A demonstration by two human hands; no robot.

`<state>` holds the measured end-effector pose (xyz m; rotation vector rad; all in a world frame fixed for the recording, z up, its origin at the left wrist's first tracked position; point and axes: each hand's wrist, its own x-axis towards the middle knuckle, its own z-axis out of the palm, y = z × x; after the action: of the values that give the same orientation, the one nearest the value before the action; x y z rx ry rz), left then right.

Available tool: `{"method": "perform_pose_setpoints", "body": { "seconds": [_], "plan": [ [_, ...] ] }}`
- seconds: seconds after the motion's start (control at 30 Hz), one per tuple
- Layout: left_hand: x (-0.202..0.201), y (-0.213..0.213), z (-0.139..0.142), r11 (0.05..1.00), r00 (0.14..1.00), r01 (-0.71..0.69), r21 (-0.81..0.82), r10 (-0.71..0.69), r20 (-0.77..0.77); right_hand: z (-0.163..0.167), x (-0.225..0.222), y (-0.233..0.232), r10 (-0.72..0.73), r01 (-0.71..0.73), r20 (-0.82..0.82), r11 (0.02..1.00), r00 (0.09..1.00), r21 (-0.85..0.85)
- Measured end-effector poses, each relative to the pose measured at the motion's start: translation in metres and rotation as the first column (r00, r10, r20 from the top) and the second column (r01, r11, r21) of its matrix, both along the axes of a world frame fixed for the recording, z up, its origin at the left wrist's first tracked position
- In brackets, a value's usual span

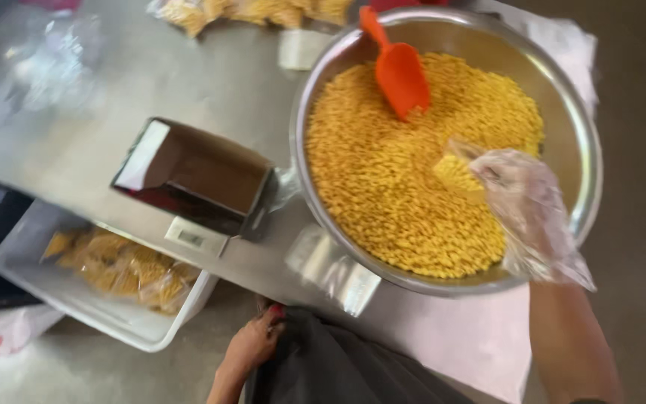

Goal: The person scoops yellow puffed corn snacks from a large metal bowl using a red scoop and fills small clear plastic bags. The filled bags are placed on a digital scale, then moved into a white plastic bin. The process is repeated continuously throughout the clip.

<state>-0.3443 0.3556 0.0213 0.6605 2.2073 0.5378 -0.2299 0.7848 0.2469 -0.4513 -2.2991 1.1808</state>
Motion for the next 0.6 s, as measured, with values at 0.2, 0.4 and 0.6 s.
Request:
{"method": "perform_pose_setpoints", "body": {
  "seconds": [0.2, 0.4, 0.6],
  "plan": [
    [-0.053, -0.098, -0.086, 0.866, 0.862, -0.496, -0.061, 0.500, 0.080, 0.060, -0.115, -0.104, 0.048, -0.031, -0.061, 0.968, 0.997, 0.249],
    [-0.103, -0.179, -0.088, 0.262, 0.146, -0.919, -0.294, 0.920, 0.363, 0.019, -0.275, -0.199, 0.173, -0.196, -0.096, 0.915, 0.980, -0.353],
    [-0.134, -0.239, -0.088, 0.286, 0.167, -0.922, -0.260, 0.901, 0.400, -0.071, -0.345, -0.257, 0.224, -0.255, 0.124, 0.881, 0.967, 0.398]
  ]
}}
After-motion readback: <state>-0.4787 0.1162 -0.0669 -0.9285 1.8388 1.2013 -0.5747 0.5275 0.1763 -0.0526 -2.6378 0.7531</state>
